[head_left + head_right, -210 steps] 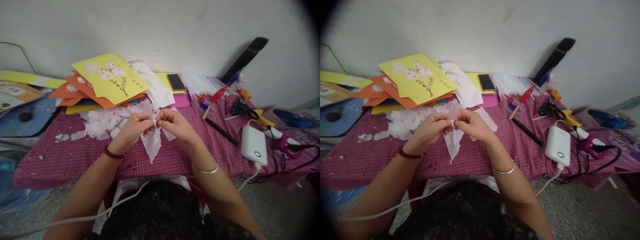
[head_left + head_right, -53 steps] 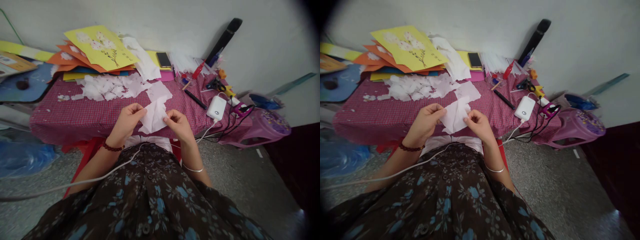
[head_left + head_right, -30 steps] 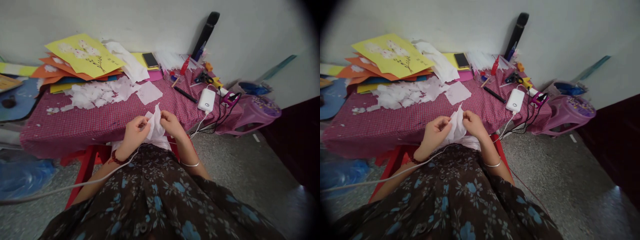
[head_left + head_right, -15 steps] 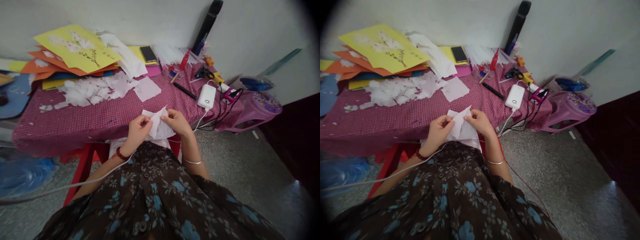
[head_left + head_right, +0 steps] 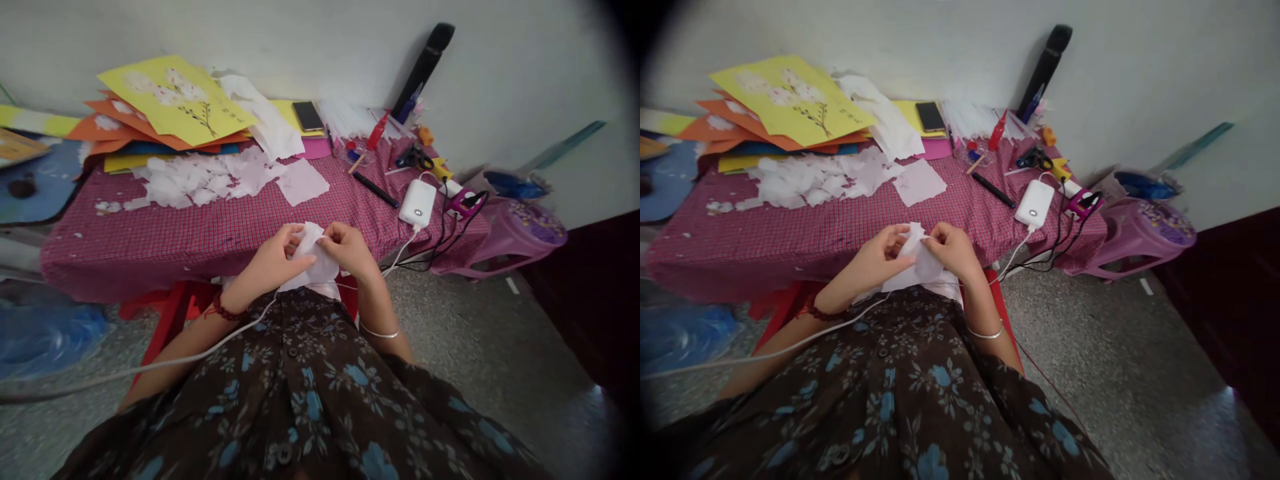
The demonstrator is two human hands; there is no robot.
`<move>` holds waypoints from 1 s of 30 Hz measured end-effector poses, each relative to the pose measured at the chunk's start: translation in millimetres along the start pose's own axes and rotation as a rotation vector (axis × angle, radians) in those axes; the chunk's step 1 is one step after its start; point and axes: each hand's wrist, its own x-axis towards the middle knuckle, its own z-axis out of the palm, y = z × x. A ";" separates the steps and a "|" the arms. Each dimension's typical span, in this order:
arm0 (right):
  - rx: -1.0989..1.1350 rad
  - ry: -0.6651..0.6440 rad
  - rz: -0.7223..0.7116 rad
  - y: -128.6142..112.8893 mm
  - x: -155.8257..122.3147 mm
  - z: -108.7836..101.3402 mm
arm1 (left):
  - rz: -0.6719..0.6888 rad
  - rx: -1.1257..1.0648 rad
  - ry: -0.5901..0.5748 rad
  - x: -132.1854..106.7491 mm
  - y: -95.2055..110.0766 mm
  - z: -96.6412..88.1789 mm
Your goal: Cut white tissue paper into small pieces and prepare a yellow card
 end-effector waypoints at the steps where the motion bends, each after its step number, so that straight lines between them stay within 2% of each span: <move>1: -0.018 -0.007 -0.015 -2.8 -0.9 0.3 | 0.014 0.129 0.022 1.7 2.4 -1.5; 4: -0.062 -0.004 -0.042 -8.3 -2.7 -1.8 | 0.049 0.435 0.036 5.7 5.7 -10.8; 6: -0.083 0.027 -0.040 -8.0 -2.0 -5.5 | 0.028 0.491 0.043 6.6 4.2 -20.2; 10: -0.104 0.092 -0.011 0.3 3.0 -12.5 | -0.054 0.369 0.123 4.9 -2.9 -37.8; 13: -0.105 0.104 -0.001 5.9 5.3 -13.2 | -0.064 0.226 0.140 3.3 -6.9 -42.6; 16: -0.084 0.071 -0.014 5.4 3.9 -9.9 | -0.033 0.150 0.164 2.0 -7.9 -38.6; 19: -0.071 -0.030 -0.085 -1.6 0.8 -4.4 | 0.015 0.145 0.159 -0.4 -4.7 -29.3; 23: -0.236 -0.123 -0.064 -11.3 -0.9 3.7 | 0.051 0.168 0.128 -6.7 4.9 -18.9; 26: -0.318 -0.090 0.000 -11.2 0.7 7.0 | 0.067 0.113 0.131 -11.8 10.2 -19.9; 30: -0.345 -0.007 0.032 -2.8 3.8 6.0 | 0.069 0.063 0.253 -14.8 10.8 -30.9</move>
